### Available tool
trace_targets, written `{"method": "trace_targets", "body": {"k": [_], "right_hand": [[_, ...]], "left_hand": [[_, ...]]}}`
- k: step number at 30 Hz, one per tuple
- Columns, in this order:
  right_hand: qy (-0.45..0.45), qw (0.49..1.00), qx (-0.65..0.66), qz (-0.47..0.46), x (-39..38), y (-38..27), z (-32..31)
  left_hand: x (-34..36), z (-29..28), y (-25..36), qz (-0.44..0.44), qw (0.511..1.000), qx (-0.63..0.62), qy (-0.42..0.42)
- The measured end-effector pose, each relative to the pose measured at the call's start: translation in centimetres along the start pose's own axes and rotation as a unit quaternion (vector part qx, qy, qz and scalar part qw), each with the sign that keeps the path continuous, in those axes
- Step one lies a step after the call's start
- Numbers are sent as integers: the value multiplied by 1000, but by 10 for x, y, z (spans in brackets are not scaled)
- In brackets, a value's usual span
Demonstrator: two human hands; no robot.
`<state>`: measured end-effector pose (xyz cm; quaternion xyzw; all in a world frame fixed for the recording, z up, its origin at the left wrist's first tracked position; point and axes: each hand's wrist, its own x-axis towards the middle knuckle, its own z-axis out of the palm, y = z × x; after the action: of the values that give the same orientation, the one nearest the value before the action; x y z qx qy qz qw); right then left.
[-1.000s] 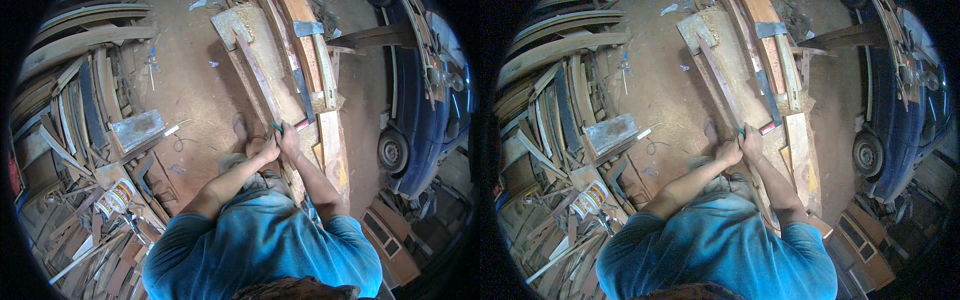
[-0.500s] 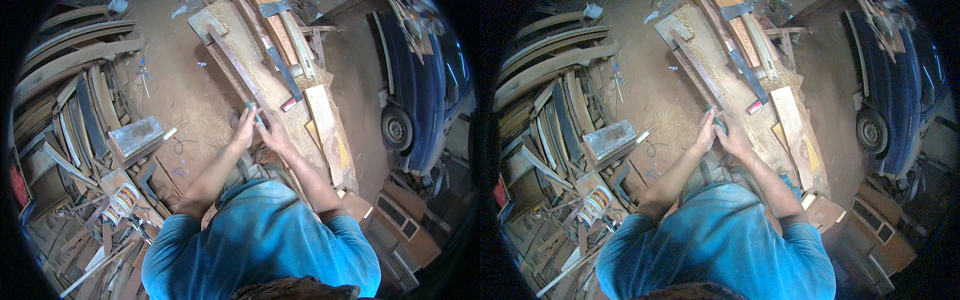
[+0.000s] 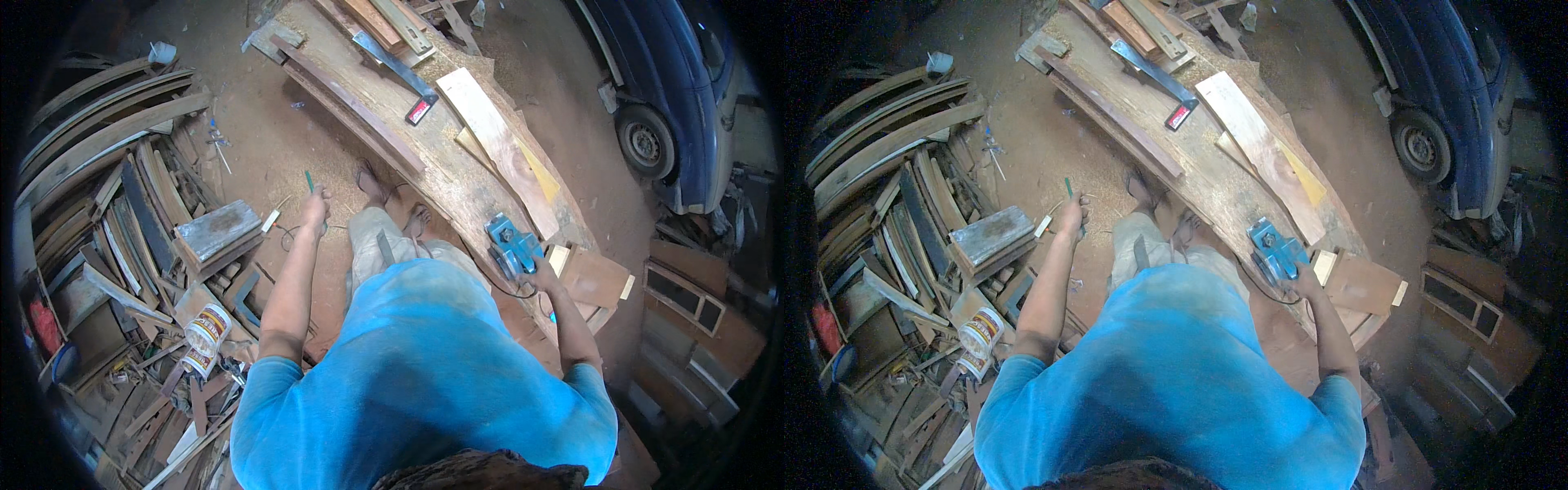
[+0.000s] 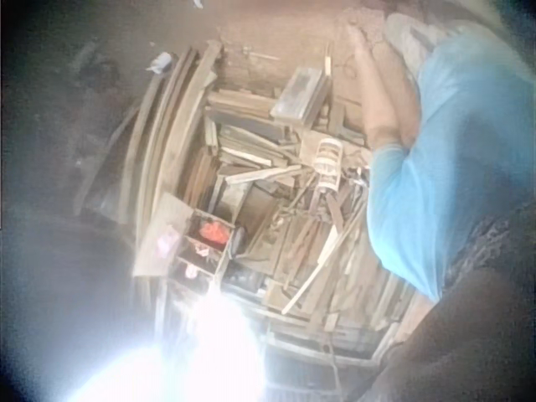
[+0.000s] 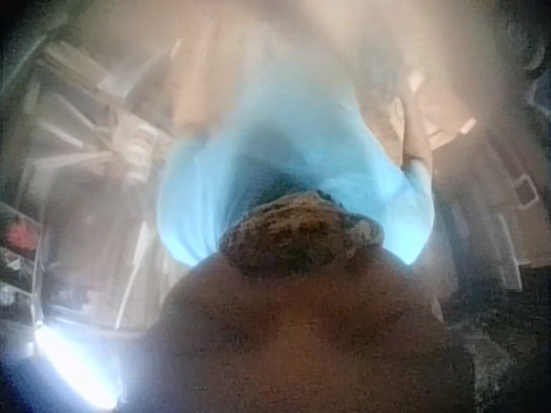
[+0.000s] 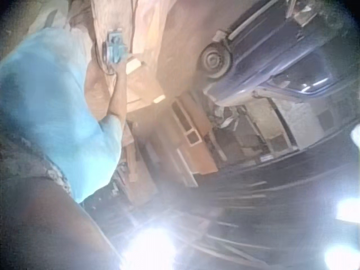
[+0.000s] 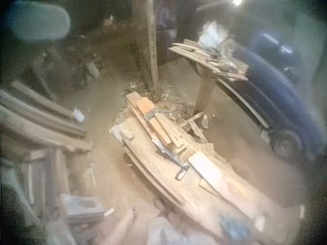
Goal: The person measures and marks wooden planks with a pencil and a try square. They then use a circular saw to cut the marked wood into smaller pieces. The person handles the wood pieces, moving them aside after cutting.
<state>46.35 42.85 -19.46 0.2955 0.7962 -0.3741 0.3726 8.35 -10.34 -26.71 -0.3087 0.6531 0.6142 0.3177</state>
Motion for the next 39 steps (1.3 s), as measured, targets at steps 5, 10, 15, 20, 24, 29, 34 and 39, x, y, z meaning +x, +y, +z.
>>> {"method": "trace_targets", "body": {"k": [5,10,15,20,24,29,34,39], "right_hand": [[56,997,-16,-46,15,16,12],[65,990,105,-73,-2,-60,-10],[123,979,143,-79,0,-133,-13],[151,965,174,-125,0,-215,2],[154,958,146,-193,17,-249,12],[100,959,135,-230,68,-276,29],[102,951,145,-252,92,-292,37],[95,951,173,-238,103,-305,38]], "left_hand": [[-21,-35,-47,-6,996,27,81],[-35,-60,-91,-23,992,38,120],[-8,-78,-122,-66,987,88,115],[13,-88,-113,-78,979,166,90],[17,-104,-105,-61,983,130,115],[25,-120,-108,-128,970,171,120],[22,-119,-117,-90,983,98,124],[19,-112,-121,-118,982,93,115]]}}
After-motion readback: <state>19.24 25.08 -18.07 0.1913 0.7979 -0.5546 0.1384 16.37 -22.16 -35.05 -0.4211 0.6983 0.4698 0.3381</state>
